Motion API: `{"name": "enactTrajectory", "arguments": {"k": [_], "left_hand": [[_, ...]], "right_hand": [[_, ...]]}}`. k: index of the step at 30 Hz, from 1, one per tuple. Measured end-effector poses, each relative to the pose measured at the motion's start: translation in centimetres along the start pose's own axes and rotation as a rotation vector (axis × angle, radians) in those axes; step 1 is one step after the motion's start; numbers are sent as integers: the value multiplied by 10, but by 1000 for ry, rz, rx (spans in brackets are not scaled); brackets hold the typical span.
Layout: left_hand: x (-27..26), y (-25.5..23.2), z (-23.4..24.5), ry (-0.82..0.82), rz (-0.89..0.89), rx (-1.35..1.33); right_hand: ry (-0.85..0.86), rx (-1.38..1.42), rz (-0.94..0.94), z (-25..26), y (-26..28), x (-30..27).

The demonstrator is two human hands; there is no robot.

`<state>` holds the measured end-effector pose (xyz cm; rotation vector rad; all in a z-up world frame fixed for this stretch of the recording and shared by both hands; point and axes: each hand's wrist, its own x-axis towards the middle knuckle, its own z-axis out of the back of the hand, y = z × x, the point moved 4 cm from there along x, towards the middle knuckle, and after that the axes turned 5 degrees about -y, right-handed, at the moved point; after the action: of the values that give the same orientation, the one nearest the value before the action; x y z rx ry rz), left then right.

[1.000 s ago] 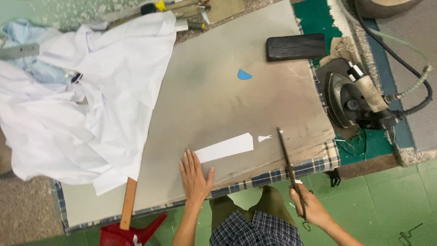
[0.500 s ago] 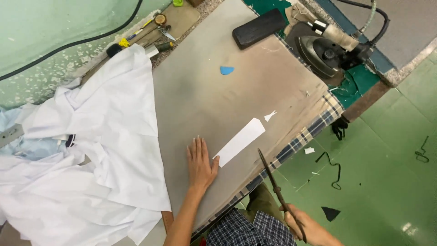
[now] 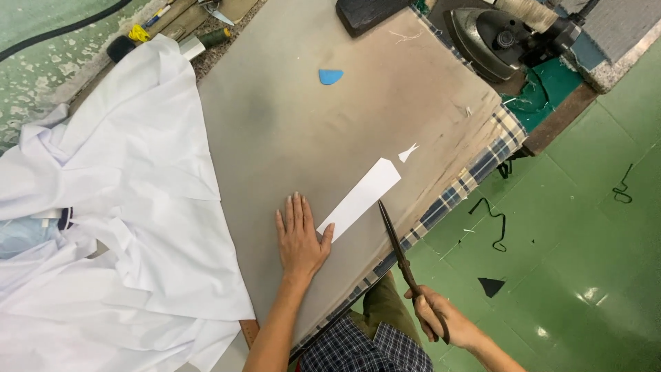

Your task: The person cuts a white fabric piece into a narrow strip using shears, then irons the strip on a worktable. The person handles the fabric, shears, and iron, and uses a wooden ruler and a black rectangular object during the process.

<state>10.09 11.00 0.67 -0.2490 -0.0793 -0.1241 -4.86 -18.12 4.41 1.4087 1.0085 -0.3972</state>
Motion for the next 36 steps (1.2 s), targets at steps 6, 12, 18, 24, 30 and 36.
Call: {"name": "enactTrajectory", "arguments": {"k": [6, 12, 18, 24, 30, 36], "left_hand": [[1, -2, 2, -7, 9, 5], [1, -4, 5, -25, 7, -4], [1, -4, 5, -13, 7, 8], [2, -5, 7, -23, 0, 8], [3, -6, 9, -58, -10, 5], [3, -5, 7, -44, -5, 11]], "right_hand": [[-2, 8, -24, 0, 10, 1], [-42, -73, -19, -3, 6, 3], [-66, -64, -37, -10, 7, 4], [-66, -68, 6, -11, 11, 3], [-74, -77, -5, -12, 13, 4], [-82, -91, -37, -12, 8, 5]]}}
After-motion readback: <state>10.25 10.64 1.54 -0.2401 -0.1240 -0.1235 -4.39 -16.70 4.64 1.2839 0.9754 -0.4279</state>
